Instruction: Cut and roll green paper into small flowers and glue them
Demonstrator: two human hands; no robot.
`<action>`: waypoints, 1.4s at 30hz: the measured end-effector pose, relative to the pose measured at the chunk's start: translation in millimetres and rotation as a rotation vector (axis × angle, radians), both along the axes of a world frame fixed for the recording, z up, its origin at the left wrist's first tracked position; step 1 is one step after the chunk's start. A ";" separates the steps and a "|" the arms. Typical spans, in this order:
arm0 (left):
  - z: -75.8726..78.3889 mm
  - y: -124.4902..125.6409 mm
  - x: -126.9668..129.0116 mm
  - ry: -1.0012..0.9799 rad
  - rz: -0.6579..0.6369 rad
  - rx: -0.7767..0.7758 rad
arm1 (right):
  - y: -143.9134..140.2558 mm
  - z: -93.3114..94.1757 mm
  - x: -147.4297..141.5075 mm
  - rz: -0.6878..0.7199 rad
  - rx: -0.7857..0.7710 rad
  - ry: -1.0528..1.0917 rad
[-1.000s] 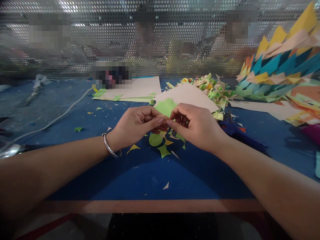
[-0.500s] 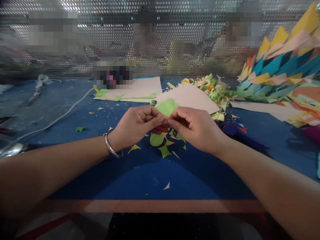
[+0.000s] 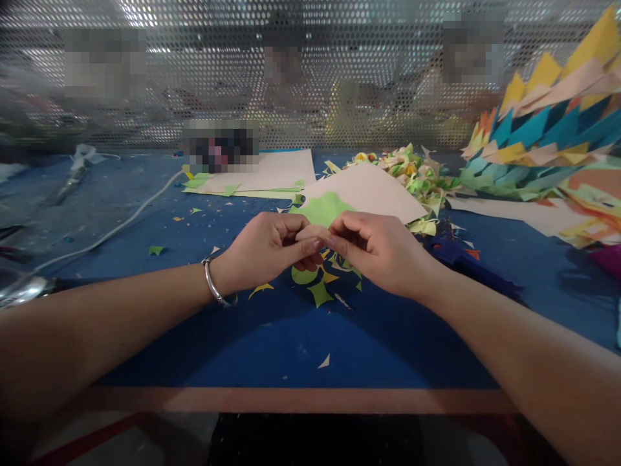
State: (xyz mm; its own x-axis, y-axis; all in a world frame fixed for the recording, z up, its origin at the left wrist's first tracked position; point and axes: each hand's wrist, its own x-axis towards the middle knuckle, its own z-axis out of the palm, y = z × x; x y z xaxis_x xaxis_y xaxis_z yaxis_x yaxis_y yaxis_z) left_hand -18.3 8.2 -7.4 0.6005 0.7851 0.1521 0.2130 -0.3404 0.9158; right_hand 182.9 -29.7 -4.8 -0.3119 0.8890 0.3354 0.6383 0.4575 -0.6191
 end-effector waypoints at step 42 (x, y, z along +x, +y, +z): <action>4.4 4.7 -1.4 0.076 0.036 0.488 | 4.8 -2.3 6.8 0.004 0.084 -0.107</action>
